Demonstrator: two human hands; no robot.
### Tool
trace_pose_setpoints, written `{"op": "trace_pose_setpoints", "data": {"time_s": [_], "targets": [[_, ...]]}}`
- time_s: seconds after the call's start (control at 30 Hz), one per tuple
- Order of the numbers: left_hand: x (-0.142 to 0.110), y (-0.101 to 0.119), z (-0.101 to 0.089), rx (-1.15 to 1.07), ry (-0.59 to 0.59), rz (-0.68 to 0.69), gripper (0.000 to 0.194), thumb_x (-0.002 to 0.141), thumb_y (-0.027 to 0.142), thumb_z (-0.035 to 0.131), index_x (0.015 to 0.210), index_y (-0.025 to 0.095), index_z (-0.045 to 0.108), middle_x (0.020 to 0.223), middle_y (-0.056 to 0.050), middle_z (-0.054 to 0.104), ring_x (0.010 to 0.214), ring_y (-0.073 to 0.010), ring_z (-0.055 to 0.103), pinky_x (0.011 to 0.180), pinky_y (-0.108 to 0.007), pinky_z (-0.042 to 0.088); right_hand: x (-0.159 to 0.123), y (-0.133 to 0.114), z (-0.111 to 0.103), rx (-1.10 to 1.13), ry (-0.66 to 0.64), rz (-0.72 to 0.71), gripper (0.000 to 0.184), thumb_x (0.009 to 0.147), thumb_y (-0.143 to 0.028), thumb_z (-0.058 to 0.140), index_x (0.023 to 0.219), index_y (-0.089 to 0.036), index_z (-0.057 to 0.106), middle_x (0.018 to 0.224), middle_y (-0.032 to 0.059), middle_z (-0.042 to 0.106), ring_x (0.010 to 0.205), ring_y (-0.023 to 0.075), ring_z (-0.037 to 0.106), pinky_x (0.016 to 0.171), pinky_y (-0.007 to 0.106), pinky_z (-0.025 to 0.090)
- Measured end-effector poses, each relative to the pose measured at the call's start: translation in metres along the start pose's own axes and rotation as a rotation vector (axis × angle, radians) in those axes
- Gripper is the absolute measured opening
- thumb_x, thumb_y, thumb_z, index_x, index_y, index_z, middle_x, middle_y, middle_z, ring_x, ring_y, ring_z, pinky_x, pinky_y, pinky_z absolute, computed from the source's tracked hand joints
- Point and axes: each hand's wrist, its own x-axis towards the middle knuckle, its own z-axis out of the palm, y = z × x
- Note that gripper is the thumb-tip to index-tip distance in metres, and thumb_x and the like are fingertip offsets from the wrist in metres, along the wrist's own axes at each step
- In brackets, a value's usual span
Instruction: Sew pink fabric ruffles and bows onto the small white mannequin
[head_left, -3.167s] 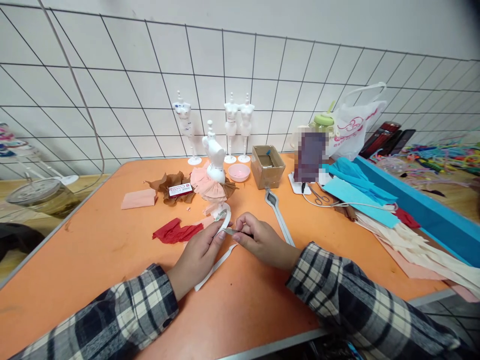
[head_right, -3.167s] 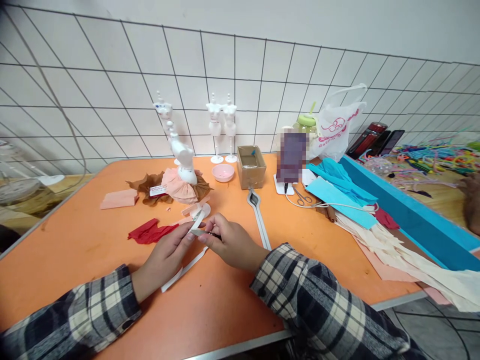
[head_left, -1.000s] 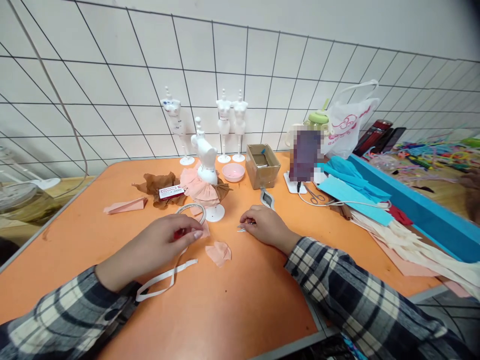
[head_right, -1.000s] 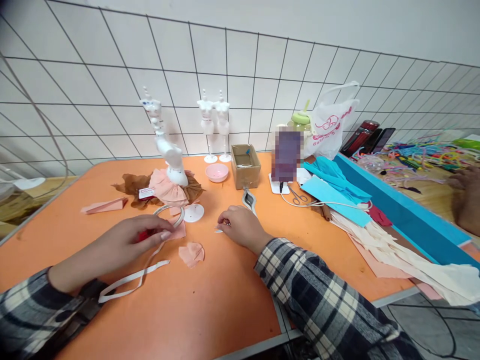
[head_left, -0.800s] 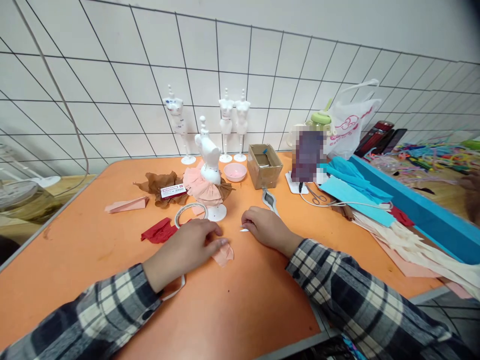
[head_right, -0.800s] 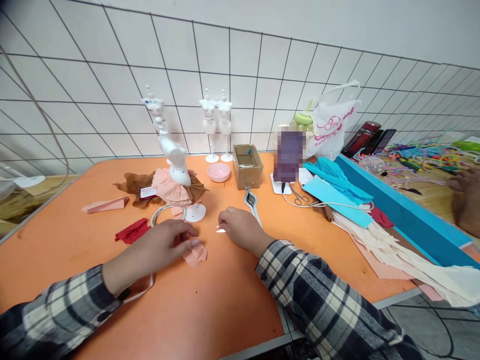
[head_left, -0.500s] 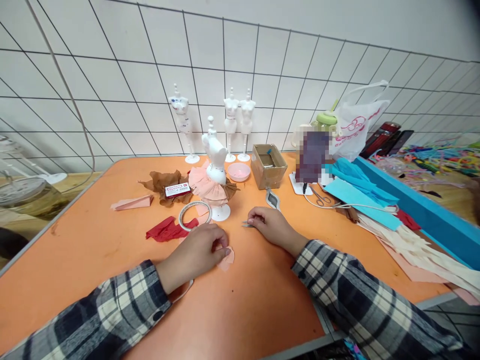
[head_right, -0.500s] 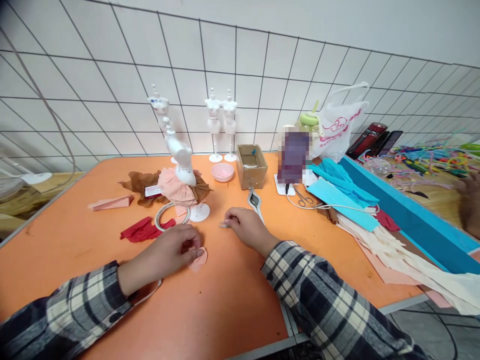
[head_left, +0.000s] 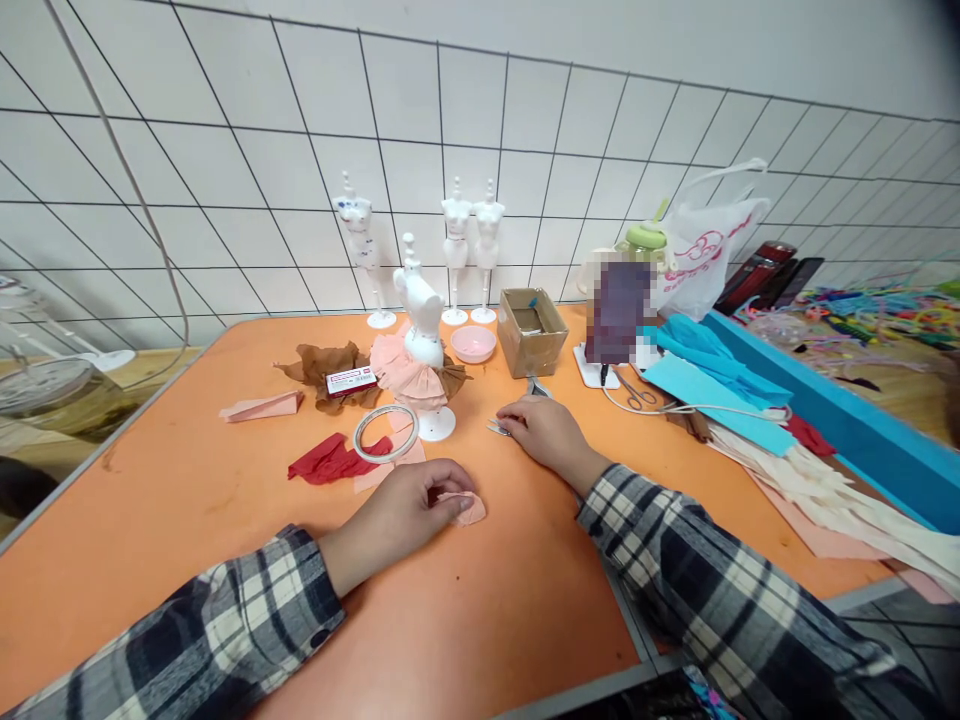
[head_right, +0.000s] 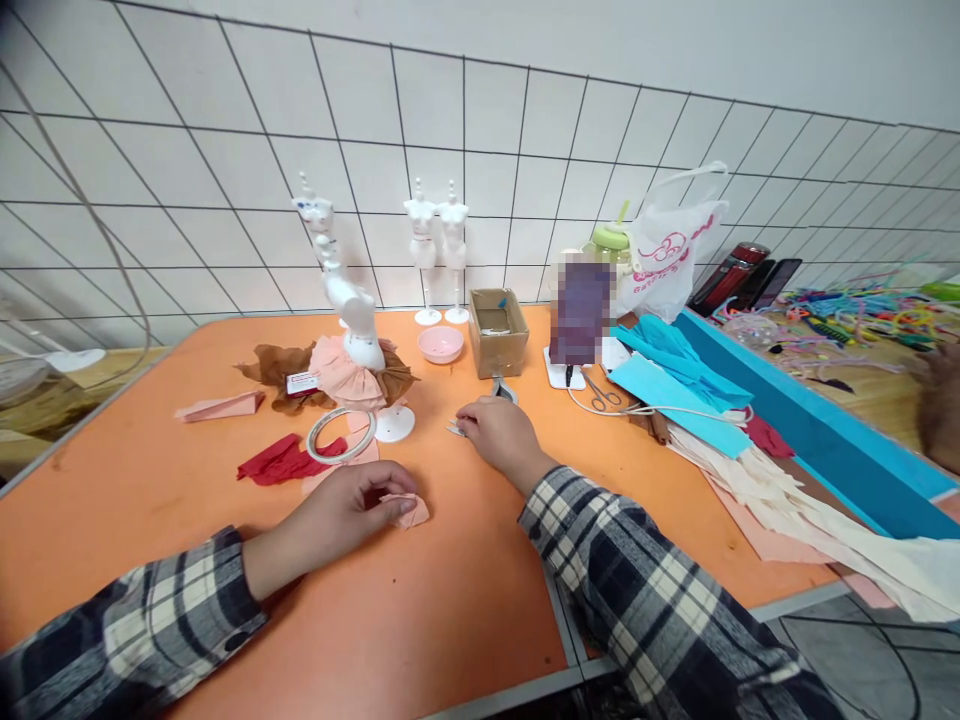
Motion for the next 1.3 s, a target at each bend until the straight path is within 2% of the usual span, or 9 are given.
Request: {"op": "trace_pose_setpoints", "data": {"time_s": [0.3,0.47,0.57,0.73,0.8,0.9,1.0,1.2,1.3], "targets": [[0.001,0.0,0.0,0.059,-0.015,0.049,0.016,0.084,0.025,0.054,0.094,0.022,0.068,0.083,-0.001,0.072,0.073,-0.0157,0.065,0.067,-0.025,0.051,0.003,-0.017,0.003,-0.056,-0.117,0.026,0.012,0.087,-0.029,0.057,0.087,-0.021,0.066,0.091,0.0038,0.067,0.079,0.0166,0.059,0.06,0.027,0.032],[0.0,0.01,0.002,0.218,-0.106,0.322,0.018,0.086,0.018,0.053,0.08,0.024,0.069,0.11,-0.005,0.069,0.112,-0.0217,0.059,0.094,-0.033,0.046,-0.005,-0.027,0.014,-0.116,-0.089,-0.072,0.013,0.092,-0.025,0.048,0.097,-0.019,0.059,0.094,0.005,0.063,0.073,0.0164,0.057,0.059,0.028,0.03],[-0.001,0.011,0.006,0.266,-0.093,0.329,0.02,0.086,0.01,0.047,0.083,0.022,0.063,0.106,-0.007,0.068,0.122,-0.0229,0.053,0.095,-0.034,0.046,-0.011,-0.031,0.02,-0.097,-0.078,-0.153,0.011,0.093,-0.022,0.046,0.096,-0.019,0.056,0.092,0.004,0.062,0.072,0.0159,0.056,0.059,0.028,0.029],[-0.003,0.009,0.008,0.36,-0.005,0.313,0.019,0.085,0.009,0.045,0.085,0.02,0.061,0.114,-0.009,0.063,0.112,-0.0233,0.056,0.094,-0.037,0.045,-0.008,-0.027,0.022,0.153,-0.068,-0.126,0.008,0.09,-0.017,0.051,0.089,-0.019,0.058,0.084,0.0015,0.063,0.075,0.0143,0.056,0.063,0.025,0.034],[-0.004,0.007,0.007,0.338,0.024,0.288,0.018,0.084,0.011,0.048,0.086,0.02,0.063,0.108,-0.007,0.064,0.102,-0.0217,0.059,0.089,-0.035,0.046,-0.007,-0.025,0.018,0.285,-0.022,-0.117,0.008,0.088,-0.017,0.055,0.085,-0.019,0.061,0.083,0.0016,0.064,0.076,0.0137,0.056,0.066,0.024,0.038],[-0.001,0.003,0.005,0.168,0.077,0.122,0.013,0.087,0.02,0.051,0.088,0.021,0.064,0.083,-0.002,0.067,0.076,-0.0169,0.061,0.069,-0.028,0.047,-0.009,-0.026,0.006,0.398,0.164,-0.142,0.01,0.087,-0.019,0.058,0.082,-0.018,0.067,0.081,0.0029,0.065,0.079,0.0149,0.057,0.073,0.027,0.041],[0.004,-0.001,0.004,-0.065,0.203,-0.004,0.017,0.086,0.033,0.056,0.093,0.019,0.062,0.077,-0.001,0.066,0.067,-0.0148,0.059,0.061,-0.025,0.045,-0.019,-0.036,-0.007,0.486,0.289,-0.102,0.013,0.086,-0.024,0.06,0.079,-0.019,0.069,0.075,0.0034,0.064,0.074,0.0153,0.057,0.07,0.028,0.043],[0.007,-0.001,0.003,-0.199,0.25,-0.046,0.023,0.083,0.036,0.062,0.097,0.018,0.06,0.071,0.001,0.064,0.064,-0.0135,0.057,0.059,-0.023,0.043,-0.035,-0.063,-0.007,0.748,0.078,0.046,0.01,0.081,-0.026,0.066,0.079,-0.019,0.072,0.075,0.0025,0.065,0.066,0.0129,0.055,0.061,0.025,0.042],[0.004,0.001,0.005,-0.219,0.243,-0.038,0.042,0.084,0.031,0.062,0.123,0.02,0.051,0.07,0.003,0.065,0.065,-0.0136,0.059,0.065,-0.025,0.045,-0.035,-0.066,-0.004,0.731,0.089,0.044,0.007,0.079,-0.023,0.067,0.08,-0.019,0.073,0.075,0.0016,0.064,0.066,0.0118,0.053,0.061,0.024,0.042]]}}
